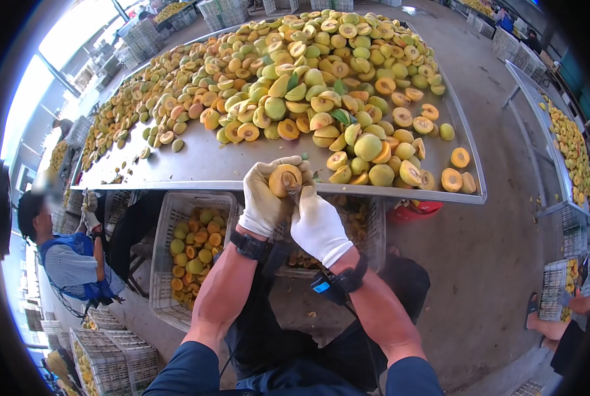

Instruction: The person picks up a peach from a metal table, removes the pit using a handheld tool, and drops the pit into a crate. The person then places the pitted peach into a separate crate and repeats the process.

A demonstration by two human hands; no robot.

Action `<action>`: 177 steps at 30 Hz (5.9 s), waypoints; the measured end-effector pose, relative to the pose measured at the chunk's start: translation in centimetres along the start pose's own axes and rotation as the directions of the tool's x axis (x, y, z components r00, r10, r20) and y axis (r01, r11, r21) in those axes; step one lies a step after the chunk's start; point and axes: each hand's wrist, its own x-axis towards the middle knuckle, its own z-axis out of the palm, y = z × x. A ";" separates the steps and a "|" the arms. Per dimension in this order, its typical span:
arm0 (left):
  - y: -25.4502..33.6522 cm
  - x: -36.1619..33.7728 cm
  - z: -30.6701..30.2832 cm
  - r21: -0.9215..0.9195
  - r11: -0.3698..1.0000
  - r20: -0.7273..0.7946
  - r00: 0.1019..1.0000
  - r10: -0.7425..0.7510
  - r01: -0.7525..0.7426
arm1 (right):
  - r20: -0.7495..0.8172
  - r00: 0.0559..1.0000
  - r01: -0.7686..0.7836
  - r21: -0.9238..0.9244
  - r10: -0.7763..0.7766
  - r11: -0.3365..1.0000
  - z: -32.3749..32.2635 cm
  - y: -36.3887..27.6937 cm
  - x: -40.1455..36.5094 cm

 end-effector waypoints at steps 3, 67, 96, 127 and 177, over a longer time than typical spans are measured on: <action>-0.5 0.0 0.1 0.030 0.998 -0.018 0.999 0.046 -0.045 | -0.028 1.000 0.009 0.078 -0.007 0.997 0.4 0.3 -0.1; -1.2 -0.6 -2.6 0.656 0.755 -0.082 0.995 0.061 0.008 | 0.691 0.604 -0.796 0.499 -0.397 -0.341 -2.1 3.8 -1.6; 16.0 -12.7 -0.9 0.037 -0.688 -0.115 0.687 0.717 0.724 | -0.137 0.990 -0.012 -0.023 0.009 1.000 -10.8 5.5 -1.2; -2.8 3.0 2.6 0.913 -0.133 0.402 0.907 0.128 -0.386 | -0.171 0.951 -0.213 0.249 0.259 0.945 -10.8 6.5 -1.1; -0.6 -0.5 -0.2 0.441 0.889 -0.072 0.992 -0.104 0.125 | 0.008 0.998 0.059 0.095 -0.060 0.994 -2.0 1.4 -1.1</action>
